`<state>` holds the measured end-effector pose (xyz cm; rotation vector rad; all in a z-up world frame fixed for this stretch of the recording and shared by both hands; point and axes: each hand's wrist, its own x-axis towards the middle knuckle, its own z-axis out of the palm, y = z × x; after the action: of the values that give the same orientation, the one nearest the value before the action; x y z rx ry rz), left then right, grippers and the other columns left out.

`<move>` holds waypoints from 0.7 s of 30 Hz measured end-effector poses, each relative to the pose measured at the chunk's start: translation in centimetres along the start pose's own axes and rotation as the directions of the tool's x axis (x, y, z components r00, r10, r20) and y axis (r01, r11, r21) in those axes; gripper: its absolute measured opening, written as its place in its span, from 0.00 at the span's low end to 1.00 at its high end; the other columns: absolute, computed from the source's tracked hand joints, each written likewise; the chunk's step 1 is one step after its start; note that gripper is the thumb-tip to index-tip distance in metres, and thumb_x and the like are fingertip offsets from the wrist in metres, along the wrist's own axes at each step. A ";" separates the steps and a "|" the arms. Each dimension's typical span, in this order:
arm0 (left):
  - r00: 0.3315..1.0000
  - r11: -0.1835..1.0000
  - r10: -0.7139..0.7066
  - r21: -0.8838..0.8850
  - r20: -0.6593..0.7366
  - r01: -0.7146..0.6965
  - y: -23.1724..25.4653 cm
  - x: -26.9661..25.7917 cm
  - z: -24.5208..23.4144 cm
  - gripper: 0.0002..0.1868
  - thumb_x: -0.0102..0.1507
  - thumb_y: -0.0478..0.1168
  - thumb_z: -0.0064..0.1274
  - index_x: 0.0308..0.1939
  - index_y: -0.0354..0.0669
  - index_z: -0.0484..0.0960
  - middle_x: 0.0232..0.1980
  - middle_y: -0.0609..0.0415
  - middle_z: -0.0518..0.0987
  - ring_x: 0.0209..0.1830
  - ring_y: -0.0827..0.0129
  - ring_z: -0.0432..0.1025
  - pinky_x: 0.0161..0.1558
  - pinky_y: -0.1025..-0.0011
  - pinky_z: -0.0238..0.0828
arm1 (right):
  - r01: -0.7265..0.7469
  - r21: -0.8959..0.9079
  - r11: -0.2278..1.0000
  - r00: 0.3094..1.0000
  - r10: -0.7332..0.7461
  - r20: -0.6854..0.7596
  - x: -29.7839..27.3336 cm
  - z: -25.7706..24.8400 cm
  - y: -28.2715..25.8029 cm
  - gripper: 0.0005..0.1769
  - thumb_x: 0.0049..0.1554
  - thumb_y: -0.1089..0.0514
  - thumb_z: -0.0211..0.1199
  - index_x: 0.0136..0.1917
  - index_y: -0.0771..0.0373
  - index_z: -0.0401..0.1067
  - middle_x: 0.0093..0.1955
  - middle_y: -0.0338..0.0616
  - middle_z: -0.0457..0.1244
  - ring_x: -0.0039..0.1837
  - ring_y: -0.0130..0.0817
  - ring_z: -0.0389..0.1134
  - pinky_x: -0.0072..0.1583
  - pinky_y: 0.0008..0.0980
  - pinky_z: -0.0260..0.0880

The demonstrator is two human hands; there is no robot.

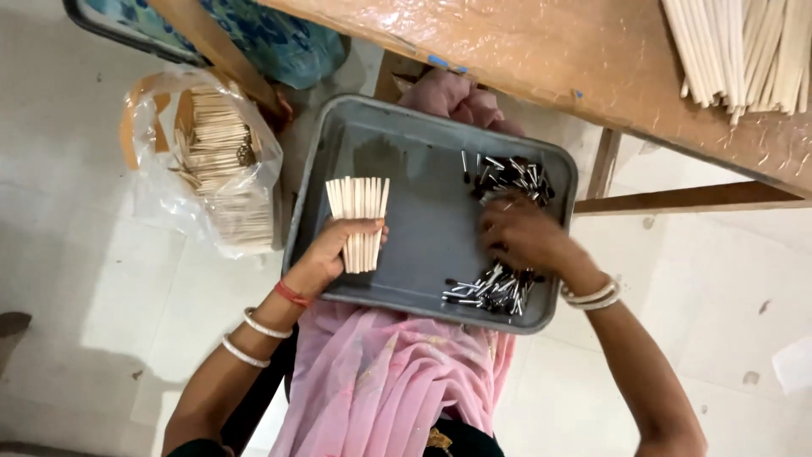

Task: The recorder is assembling brushes by attaching black tips to wooden sticks in a factory setting.

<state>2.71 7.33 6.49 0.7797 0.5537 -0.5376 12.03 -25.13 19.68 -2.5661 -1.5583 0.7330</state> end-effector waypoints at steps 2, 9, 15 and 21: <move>1.000 1.000 -0.003 0.024 0.016 0.002 -0.5 0.2 0.2 0.16 0.56 0.34 0.65 0.47 0.32 0.83 0.38 0.48 0.84 0.35 0.65 0.81 0.39 0.69 0.79 | -0.071 0.036 0.997 0.976 0.077 -0.205 -0.1 0.1 1.7 0.10 0.47 0.51 0.71 0.42 0.55 0.80 0.53 0.42 0.66 0.64 0.45 0.64 0.69 0.50 0.58; 0.995 0.976 0.089 0.201 -0.039 -0.079 0.9 -1.7 4.3 0.18 0.52 0.34 0.69 0.44 0.34 0.83 0.35 0.50 0.84 0.30 0.66 0.81 0.33 0.67 0.81 | -0.463 0.120 0.878 0.664 0.434 -0.609 7.2 4.3 4.3 0.14 0.53 0.50 0.70 0.51 0.57 0.81 0.47 0.50 0.69 0.43 0.50 0.72 0.44 0.46 0.74; 0.985 0.931 0.172 0.321 0.025 -0.171 2.4 -2.4 6.5 0.18 0.51 0.37 0.71 0.41 0.37 0.83 0.34 0.54 0.83 0.28 0.70 0.79 0.31 0.71 0.79 | -0.641 0.017 0.767 0.627 0.537 -0.564 9.6 8.2 5.0 0.10 0.55 0.49 0.69 0.45 0.56 0.80 0.41 0.45 0.69 0.37 0.48 0.71 0.39 0.46 0.73; 0.973 0.979 0.078 0.170 0.218 -0.117 2.8 -3.1 7.2 0.16 0.55 0.35 0.69 0.42 0.34 0.82 0.35 0.51 0.83 0.32 0.69 0.79 0.37 0.72 0.78 | -0.446 0.276 0.852 0.648 0.520 -0.557 3.8 2.3 2.3 0.10 0.51 0.53 0.71 0.46 0.56 0.82 0.40 0.45 0.71 0.38 0.43 0.72 0.40 0.41 0.73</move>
<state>4.09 4.20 14.05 0.9062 0.2712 -0.5763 14.41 -23.43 15.61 -2.7313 -0.6072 -0.0527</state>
